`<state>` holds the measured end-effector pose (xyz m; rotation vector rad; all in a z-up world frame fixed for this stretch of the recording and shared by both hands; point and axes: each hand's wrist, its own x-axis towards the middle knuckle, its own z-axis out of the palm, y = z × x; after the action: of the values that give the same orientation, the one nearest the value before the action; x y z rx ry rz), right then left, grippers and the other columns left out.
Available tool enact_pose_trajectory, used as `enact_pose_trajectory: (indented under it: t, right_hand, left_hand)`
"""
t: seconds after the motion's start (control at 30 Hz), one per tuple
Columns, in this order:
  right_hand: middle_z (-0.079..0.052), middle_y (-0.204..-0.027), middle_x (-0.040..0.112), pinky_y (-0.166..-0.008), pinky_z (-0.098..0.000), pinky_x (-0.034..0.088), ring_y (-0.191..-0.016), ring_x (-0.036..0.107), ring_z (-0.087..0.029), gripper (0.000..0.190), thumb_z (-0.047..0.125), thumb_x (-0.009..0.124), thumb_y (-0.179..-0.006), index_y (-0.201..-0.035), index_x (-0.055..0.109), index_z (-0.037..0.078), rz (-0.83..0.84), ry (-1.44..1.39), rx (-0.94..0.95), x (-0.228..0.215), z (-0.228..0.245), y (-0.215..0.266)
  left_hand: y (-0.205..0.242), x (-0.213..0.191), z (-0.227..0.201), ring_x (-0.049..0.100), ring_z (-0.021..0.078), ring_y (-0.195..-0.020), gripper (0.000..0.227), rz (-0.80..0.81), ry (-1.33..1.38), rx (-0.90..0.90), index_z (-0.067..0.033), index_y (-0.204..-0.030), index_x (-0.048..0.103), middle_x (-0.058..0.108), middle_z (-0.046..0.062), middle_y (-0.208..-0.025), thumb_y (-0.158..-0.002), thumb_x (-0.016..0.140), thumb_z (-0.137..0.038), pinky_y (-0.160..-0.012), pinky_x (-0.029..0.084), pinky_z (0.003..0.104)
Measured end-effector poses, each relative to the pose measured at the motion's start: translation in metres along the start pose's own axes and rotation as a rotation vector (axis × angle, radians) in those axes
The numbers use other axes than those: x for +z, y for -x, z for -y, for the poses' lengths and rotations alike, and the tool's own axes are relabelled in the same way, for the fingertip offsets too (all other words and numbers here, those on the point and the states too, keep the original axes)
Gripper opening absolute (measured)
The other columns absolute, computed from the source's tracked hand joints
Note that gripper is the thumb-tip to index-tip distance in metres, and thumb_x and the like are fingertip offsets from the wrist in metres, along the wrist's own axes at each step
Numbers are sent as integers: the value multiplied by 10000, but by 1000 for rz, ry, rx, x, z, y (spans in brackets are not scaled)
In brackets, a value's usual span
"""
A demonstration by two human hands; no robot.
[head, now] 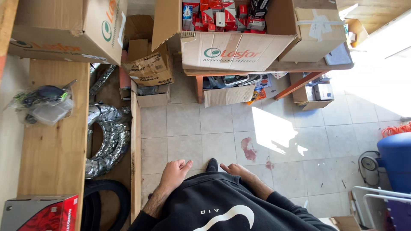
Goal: The person picks small boxes from a large cardboard box, opens them, removes the contents, and places the boxes on a wooden shelf. The person repeats this process with several different boxes, organizing them on the shelf.
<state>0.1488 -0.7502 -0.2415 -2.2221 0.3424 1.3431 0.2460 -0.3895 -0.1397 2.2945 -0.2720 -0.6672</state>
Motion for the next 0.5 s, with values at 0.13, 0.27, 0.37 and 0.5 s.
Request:
enact_pose_trajectory:
  t: [0.13, 0.27, 0.37, 0.5]
  right_hand:
    - [-194, -1333, 884, -1261, -581, 594, -1475, 736, -447, 1086, 1125, 362, -1054, -1077, 929, 200, -23, -152, 19, -1, -77, -36]
    - [-205, -1358, 878, -1286, -560, 587, -1501, 733, -426, 1016, 1071, 378, -1072, -1135, 945, 231, 25, -213, 54, -20, -99, -30]
    - [-216, -1385, 872, -1306, -557, 580, -1517, 724, -430, 1023, 1067, 391, -1068, -1168, 942, 210, 47, -274, 82, -40, -99, -17]
    - [-226, -1406, 869, -1319, -553, 575, -1531, 717, -437, 1064, 1085, 384, -1056, -1194, 939, 187, 59, -336, 135, -71, -98, -1]
  left_hand:
    - [-38, 20, -63, 641, 394, -684, 724, 60, 124, 1, -92, -704, 552, 564, 176, -621, -1154, 743, -626, -733, 549, 487]
    - [-80, 21, -103, 696, 452, -750, 670, 153, 121, 55, -85, -778, 602, 652, 230, -706, -1218, 667, -586, -752, 563, 526]
    - [-112, 23, -116, 706, 396, -799, 505, 161, 184, 60, -111, -932, 616, 664, 222, -776, -1273, 586, -482, -783, 576, 523]
    - [-160, 16, -142, 710, 310, -838, 158, 192, 343, 118, -144, -1194, 620, 742, 139, -851, -1274, 601, -278, -821, 597, 475]
